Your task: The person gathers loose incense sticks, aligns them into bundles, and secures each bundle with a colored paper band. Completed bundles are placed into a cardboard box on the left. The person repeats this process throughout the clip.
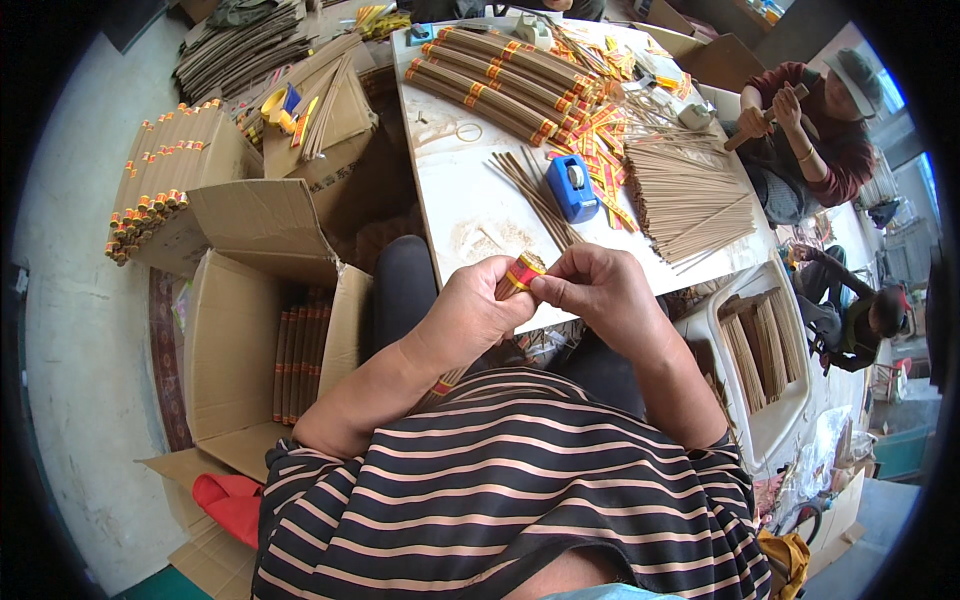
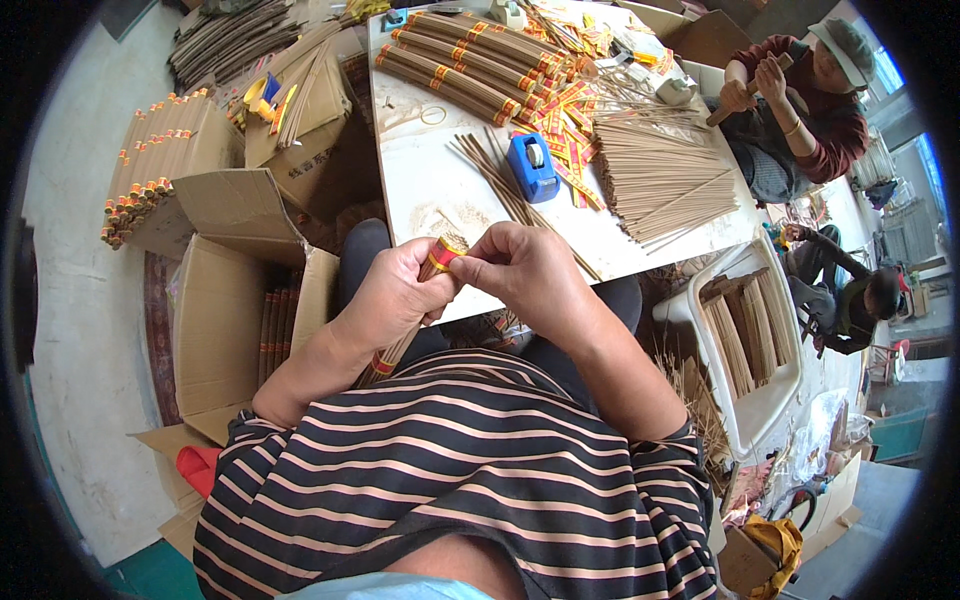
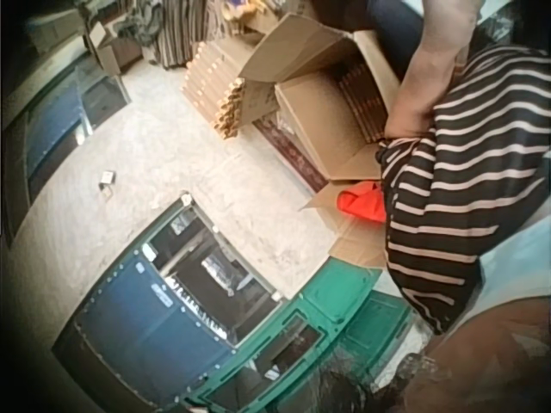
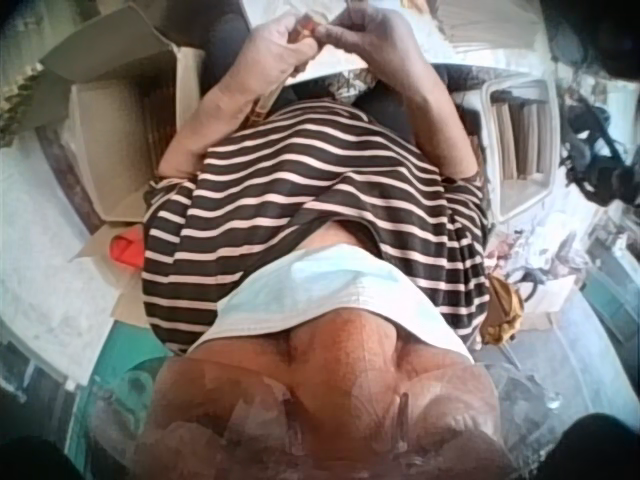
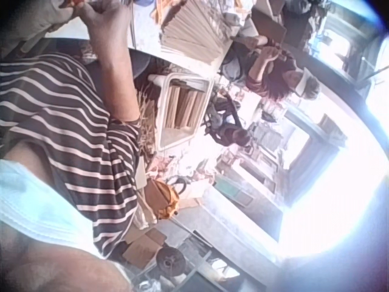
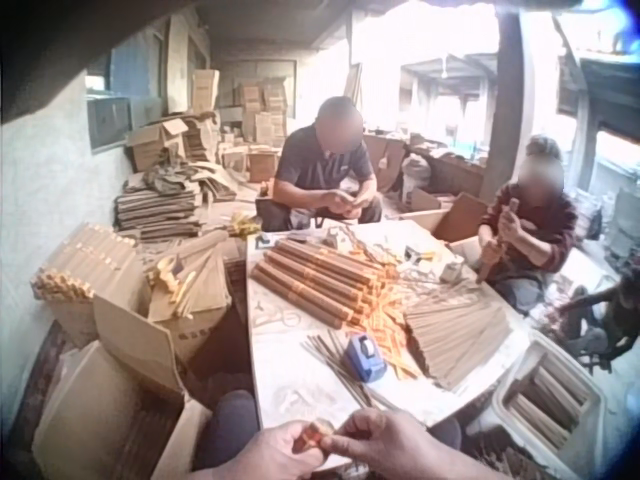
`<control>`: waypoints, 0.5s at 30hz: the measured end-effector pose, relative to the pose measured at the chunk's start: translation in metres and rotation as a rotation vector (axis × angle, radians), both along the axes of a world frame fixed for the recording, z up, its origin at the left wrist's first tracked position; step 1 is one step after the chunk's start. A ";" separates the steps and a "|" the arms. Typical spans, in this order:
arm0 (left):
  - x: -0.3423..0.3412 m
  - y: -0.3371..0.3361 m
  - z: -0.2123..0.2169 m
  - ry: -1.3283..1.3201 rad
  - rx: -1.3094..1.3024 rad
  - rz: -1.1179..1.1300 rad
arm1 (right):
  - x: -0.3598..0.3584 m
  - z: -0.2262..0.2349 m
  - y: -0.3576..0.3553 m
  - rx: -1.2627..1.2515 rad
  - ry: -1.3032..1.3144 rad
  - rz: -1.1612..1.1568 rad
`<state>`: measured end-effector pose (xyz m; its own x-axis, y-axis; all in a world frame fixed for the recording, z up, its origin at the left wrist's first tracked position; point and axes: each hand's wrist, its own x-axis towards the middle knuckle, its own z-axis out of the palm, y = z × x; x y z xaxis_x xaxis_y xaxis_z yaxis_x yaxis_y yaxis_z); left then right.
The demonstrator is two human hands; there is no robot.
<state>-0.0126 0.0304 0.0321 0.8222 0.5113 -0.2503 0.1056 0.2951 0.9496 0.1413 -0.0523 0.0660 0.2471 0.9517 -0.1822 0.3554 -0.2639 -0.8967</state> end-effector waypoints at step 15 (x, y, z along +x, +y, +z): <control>-0.002 0.001 0.004 0.001 -0.120 -0.051 | 0.001 0.014 0.002 -0.012 -0.088 -0.010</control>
<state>-0.0151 0.0315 0.0366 0.8461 0.4351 -0.3080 0.1240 0.4012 0.9076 0.1419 -0.0501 0.0797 0.2719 0.9470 -0.1710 0.4301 -0.2786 -0.8587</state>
